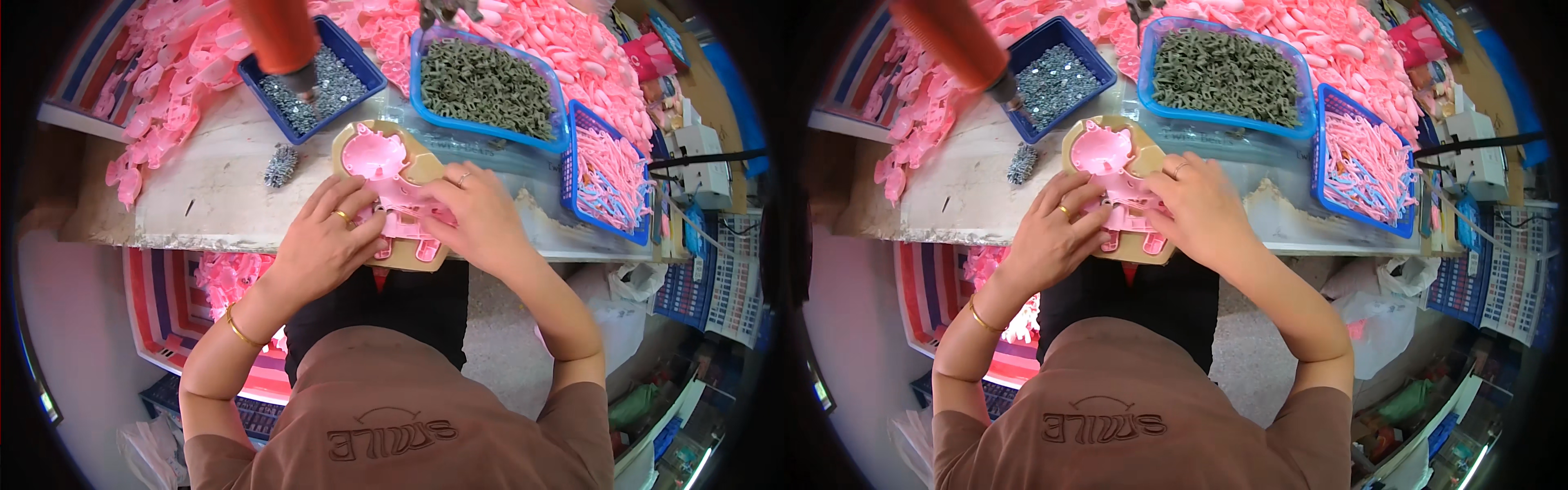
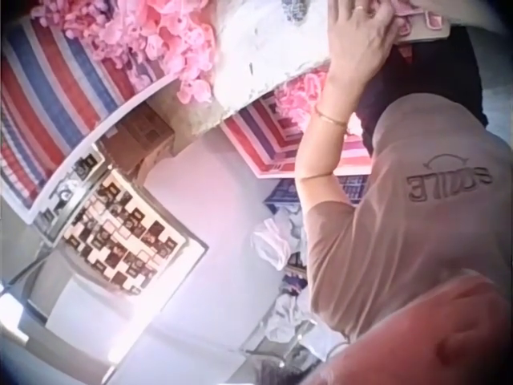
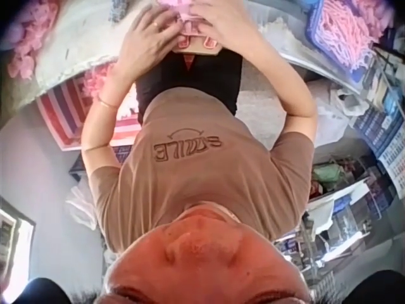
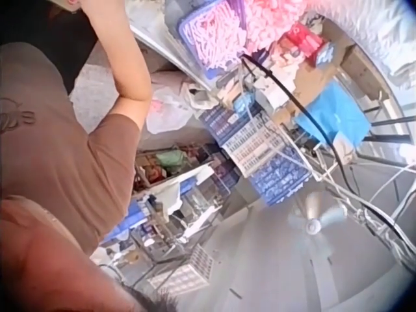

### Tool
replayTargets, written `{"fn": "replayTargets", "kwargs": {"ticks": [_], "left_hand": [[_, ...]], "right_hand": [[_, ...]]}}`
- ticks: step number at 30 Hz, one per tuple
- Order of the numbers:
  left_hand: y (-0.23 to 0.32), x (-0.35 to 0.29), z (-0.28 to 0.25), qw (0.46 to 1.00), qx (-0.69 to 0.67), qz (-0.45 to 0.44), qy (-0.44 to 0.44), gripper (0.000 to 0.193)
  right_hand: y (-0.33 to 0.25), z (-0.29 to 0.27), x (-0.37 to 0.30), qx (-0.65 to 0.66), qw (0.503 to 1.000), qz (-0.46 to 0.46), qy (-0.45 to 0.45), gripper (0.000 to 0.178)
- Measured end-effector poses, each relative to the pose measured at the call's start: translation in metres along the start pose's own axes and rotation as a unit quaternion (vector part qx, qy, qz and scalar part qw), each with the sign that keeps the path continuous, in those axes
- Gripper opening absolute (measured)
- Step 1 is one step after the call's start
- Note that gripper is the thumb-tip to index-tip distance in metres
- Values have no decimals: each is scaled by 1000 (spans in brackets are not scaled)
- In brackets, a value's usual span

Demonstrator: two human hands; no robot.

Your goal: Assembling pink toy horses by attaching components such as eyes and hair, and using tools to secure parts.

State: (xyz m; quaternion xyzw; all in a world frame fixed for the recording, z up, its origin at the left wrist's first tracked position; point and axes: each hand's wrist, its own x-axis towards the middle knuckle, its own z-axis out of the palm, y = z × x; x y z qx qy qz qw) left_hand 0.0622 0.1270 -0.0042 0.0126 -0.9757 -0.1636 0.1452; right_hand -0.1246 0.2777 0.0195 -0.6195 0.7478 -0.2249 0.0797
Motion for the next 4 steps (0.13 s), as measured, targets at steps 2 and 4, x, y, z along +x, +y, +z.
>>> {"fn": "replayTargets", "kwargs": {"ticks": [2, 4], "left_hand": [[2, 3, -1, 1000, 1, 8, 7, 30], [3, 3, -1, 1000, 9, 4, 14, 30]], "right_hand": [[8, 5, -5, -13, 1000, -4, -18, 19], [5, 6, -7, -42, 999, -20, -19, 22]]}}
